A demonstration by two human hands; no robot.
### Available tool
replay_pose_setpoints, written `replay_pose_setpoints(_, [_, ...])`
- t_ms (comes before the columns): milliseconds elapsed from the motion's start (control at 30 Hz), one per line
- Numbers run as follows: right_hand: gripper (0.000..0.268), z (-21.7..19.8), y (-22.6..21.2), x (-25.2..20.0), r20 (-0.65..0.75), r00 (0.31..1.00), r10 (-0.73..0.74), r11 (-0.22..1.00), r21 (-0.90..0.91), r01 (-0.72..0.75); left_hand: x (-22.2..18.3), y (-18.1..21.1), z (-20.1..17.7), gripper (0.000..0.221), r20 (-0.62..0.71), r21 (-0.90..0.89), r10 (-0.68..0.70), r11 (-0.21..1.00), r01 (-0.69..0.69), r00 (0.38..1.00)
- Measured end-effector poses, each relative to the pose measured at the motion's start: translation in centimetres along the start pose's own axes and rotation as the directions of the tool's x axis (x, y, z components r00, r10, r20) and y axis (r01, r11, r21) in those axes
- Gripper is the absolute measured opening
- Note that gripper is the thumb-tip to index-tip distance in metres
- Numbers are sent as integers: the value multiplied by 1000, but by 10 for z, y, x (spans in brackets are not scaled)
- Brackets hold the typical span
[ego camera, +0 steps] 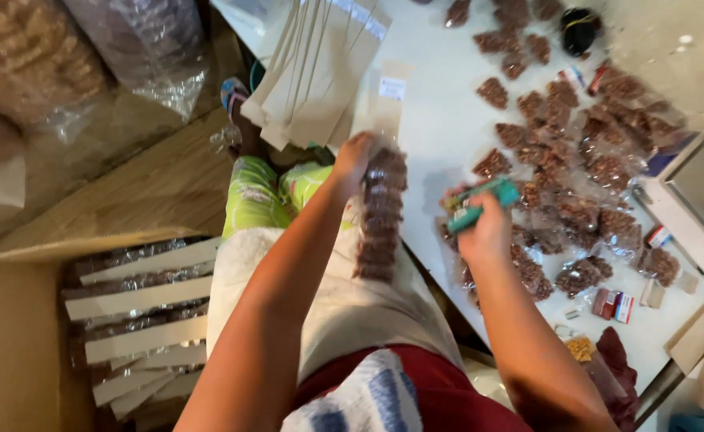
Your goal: The person sits at a table and repeatedly places small clear bags of nuts into paper sleeves, seals them with a handheld sealer, and places the finished packages into a cardboard box.
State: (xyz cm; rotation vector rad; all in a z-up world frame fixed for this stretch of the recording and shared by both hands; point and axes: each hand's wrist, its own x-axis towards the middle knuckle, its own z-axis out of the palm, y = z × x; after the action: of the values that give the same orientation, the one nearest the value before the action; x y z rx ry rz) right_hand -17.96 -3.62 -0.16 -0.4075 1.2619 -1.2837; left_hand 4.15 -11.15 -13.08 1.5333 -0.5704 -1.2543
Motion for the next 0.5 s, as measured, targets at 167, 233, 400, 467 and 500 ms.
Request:
replay_pose_setpoints(167, [13, -67, 29, -47, 390, 921, -3, 696, -661, 282, 63, -48, -2, 44, -111, 124, -131, 982, 144, 985])
replay_pose_setpoints(233, [41, -82, 34, -74, 548, 828, 120, 386, -794, 470, 57, -44, -4, 41, -72, 224, -42, 973, 57, 997])
replay_pose_setpoints(400, [70, -28, 20, -99, 548, 699, 460, -331, -625, 707, 44, -32, -5, 43, -77, 193, -59, 978, 73, 995])
replay_pose_setpoints(467, [68, -7, 14, -111, 523, 669, 528, -405, -538, 739, 43, -33, -5, 44, -85, 179, -73, 980, 88, 994])
replay_pose_setpoints(500, [68, -4, 13, -112, 505, 665, 550, -431, -511, 744, 39, -29, -5, 44, -86, 168, -87, 981, 100, 992])
